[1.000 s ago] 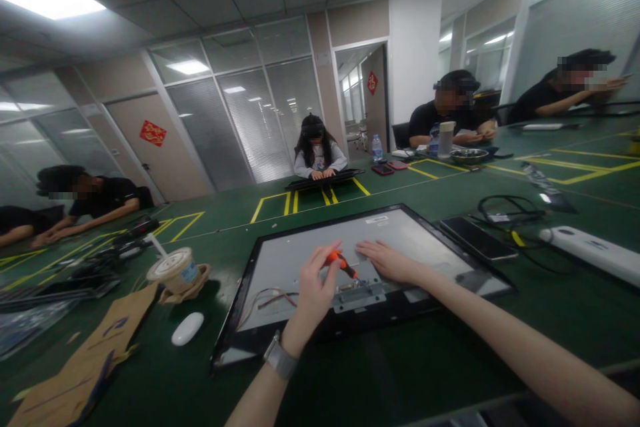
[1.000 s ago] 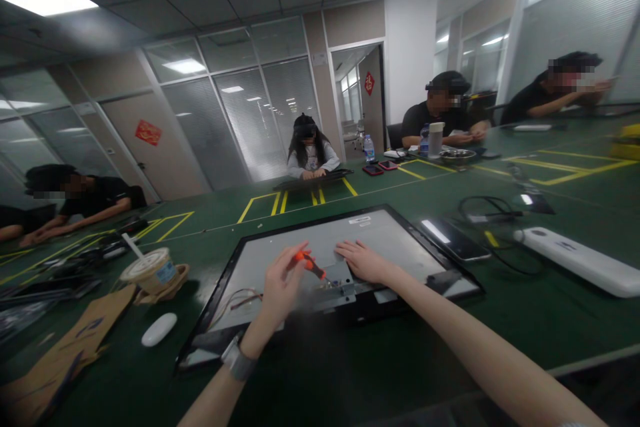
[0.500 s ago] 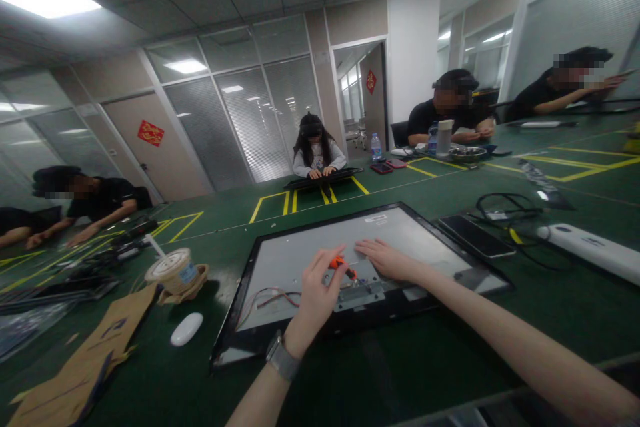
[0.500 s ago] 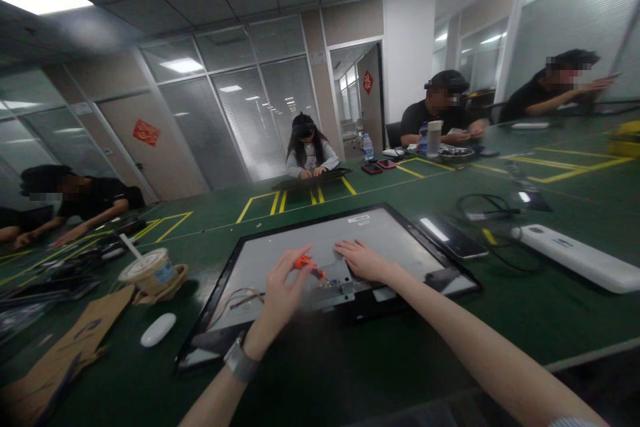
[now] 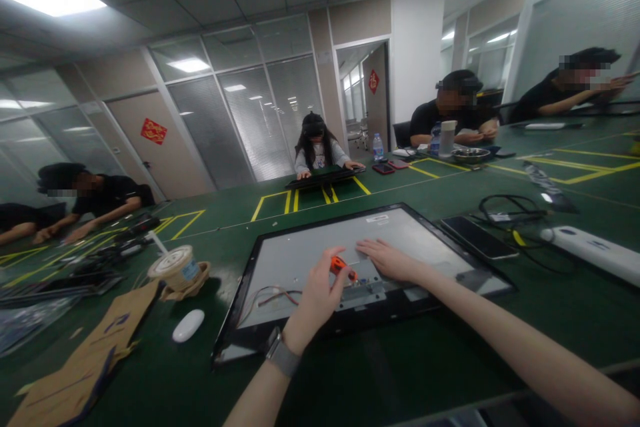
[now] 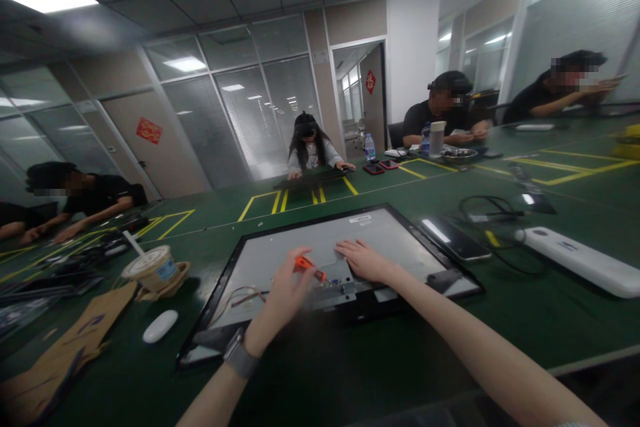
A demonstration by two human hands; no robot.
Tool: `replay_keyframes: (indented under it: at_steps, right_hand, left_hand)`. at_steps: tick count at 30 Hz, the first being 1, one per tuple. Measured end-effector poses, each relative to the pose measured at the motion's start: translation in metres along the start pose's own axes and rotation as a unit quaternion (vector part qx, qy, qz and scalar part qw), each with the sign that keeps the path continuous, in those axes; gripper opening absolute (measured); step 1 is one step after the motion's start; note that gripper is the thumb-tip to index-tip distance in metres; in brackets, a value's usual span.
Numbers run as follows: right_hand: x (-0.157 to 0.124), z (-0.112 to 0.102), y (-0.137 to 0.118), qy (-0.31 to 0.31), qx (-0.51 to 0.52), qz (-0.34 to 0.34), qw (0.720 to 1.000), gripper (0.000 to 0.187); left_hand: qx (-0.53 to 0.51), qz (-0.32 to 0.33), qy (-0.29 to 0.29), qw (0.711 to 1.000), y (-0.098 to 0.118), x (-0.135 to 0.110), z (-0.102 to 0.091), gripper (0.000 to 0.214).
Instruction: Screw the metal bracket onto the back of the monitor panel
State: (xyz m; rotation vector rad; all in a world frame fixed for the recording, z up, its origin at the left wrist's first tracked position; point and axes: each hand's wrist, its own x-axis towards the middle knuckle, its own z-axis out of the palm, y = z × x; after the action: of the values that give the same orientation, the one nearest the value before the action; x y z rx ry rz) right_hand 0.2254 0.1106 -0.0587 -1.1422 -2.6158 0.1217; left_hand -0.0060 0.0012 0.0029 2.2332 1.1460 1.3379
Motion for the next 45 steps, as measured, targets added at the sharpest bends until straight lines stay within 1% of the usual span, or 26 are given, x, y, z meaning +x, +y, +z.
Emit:
replay_keyframes:
  at_steps: [3, 5, 7, 9, 11, 12, 13, 16, 18, 19, 22, 24, 25, 26, 27, 28, 29, 30, 31, 34, 37, 38, 41, 44, 45]
  right_hand:
    - [0.000, 0.001, 0.000, 0.002, 0.001, -0.001, 1.000, 0.054]
    - [0.000, 0.002, 0.001, 0.004, 0.004, -0.001, 1.000, 0.054]
    - [0.001, 0.002, 0.001, 0.006, 0.006, 0.002, 1.000, 0.054]
    - [0.001, 0.003, 0.001, 0.008, 0.008, 0.005, 1.000, 0.054]
    - [0.001, 0.003, 0.001, 0.008, 0.009, 0.008, 1.000, 0.053]
    - [0.002, 0.004, 0.001, 0.008, 0.009, 0.009, 1.000, 0.053]
    - [0.002, 0.004, 0.002, 0.008, 0.009, 0.010, 1.000, 0.053]
    - [0.002, 0.004, 0.003, 0.005, 0.011, 0.010, 1.000, 0.053]
    - [0.002, 0.004, 0.003, 0.003, 0.013, 0.009, 1.000, 0.052]
    - [0.002, 0.004, 0.003, 0.002, 0.015, 0.008, 1.000, 0.052]
    - [0.001, 0.002, 0.002, 0.000, 0.019, 0.009, 1.000, 0.052]
    - [0.001, 0.002, 0.002, 0.000, 0.022, 0.010, 1.000, 0.052]
    - [0.001, 0.002, 0.002, 0.001, 0.023, 0.010, 1.000, 0.052]
    - [0.001, 0.002, 0.002, 0.001, 0.024, 0.010, 1.000, 0.052]
    - [0.001, 0.003, 0.003, 0.001, 0.025, 0.010, 1.000, 0.052]
    - [0.001, 0.003, 0.003, 0.001, 0.025, 0.008, 1.000, 0.053]
    - [0.001, 0.004, 0.004, -0.001, 0.026, 0.006, 1.000, 0.053]
    - [0.001, 0.005, 0.005, -0.002, 0.026, 0.004, 1.000, 0.054]
    - [0.001, 0.005, 0.006, -0.005, 0.026, 0.000, 1.000, 0.054]
    - [0.001, 0.006, 0.007, -0.005, 0.030, -0.007, 1.000, 0.055]
    - [0.000, 0.004, 0.005, 0.006, 0.037, 0.002, 0.999, 0.053]
    - [0.000, 0.004, 0.004, 0.007, 0.037, 0.006, 0.999, 0.053]
    - [0.000, 0.001, 0.001, 0.007, 0.037, 0.012, 0.999, 0.053]
    - [0.000, -0.001, -0.001, 0.003, 0.035, 0.009, 0.999, 0.054]
    - [0.000, -0.001, 0.000, 0.001, 0.035, 0.008, 0.999, 0.054]
  left_hand:
    - [-0.016, -0.003, -0.014, 1.000, 0.000, 0.000, 0.000, 0.037]
    - [-0.051, 0.006, -0.022, 0.998, 0.001, 0.002, 0.001, 0.043]
    - [-0.090, 0.005, -0.019, 0.996, 0.001, 0.004, 0.005, 0.044]
    - [-0.122, -0.005, 0.003, 0.992, 0.000, 0.006, 0.012, 0.039]
    - [-0.144, -0.005, 0.046, 0.988, -0.001, 0.007, 0.019, 0.033]
    - [-0.137, -0.002, 0.072, 0.988, -0.001, 0.007, 0.021, 0.030]
    - [-0.114, 0.000, 0.087, 0.990, 0.000, 0.006, 0.022, 0.028]
    - [-0.029, 0.005, 0.102, 0.994, 0.004, 0.005, 0.019, 0.018]
    - [-0.017, 0.002, 0.094, 0.995, 0.008, 0.005, 0.012, 0.017]
    - [-0.026, -0.002, 0.083, 0.996, 0.009, 0.005, 0.009, 0.021]
    - [-0.089, -0.015, 0.033, 0.995, 0.007, 0.008, 0.004, 0.033]
    - [-0.153, -0.038, 0.015, 0.987, 0.004, 0.009, 0.009, 0.035]
    - [-0.172, -0.048, 0.013, 0.984, 0.003, 0.010, 0.013, 0.036]
    - [-0.176, -0.060, 0.025, 0.982, 0.002, 0.010, 0.018, 0.038]
    - [-0.167, -0.070, 0.036, 0.983, 0.002, 0.010, 0.023, 0.038]
    - [-0.148, -0.073, 0.027, 0.986, 0.003, 0.011, 0.027, 0.031]
    - [-0.123, -0.068, 0.020, 0.990, 0.005, 0.012, 0.031, 0.019]
    - [-0.101, -0.057, 0.017, 0.993, 0.007, 0.012, 0.032, 0.013]
    - [-0.096, -0.048, 0.028, 0.994, 0.009, 0.014, 0.033, 0.014]
    - [-0.115, -0.052, 0.102, 0.987, 0.013, 0.017, 0.025, 0.018]
    - [-0.086, -0.071, 0.178, 0.978, 0.005, 0.021, 0.009, 0.016]
    - [-0.083, -0.078, 0.191, 0.975, 0.000, 0.022, 0.003, 0.016]
    - [-0.086, -0.103, 0.201, 0.970, -0.020, 0.026, -0.018, 0.019]
    - [-0.041, -0.131, 0.234, 0.963, -0.040, 0.030, -0.039, 0.017]
    - [-0.025, -0.141, 0.236, 0.961, -0.046, 0.031, -0.045, 0.017]
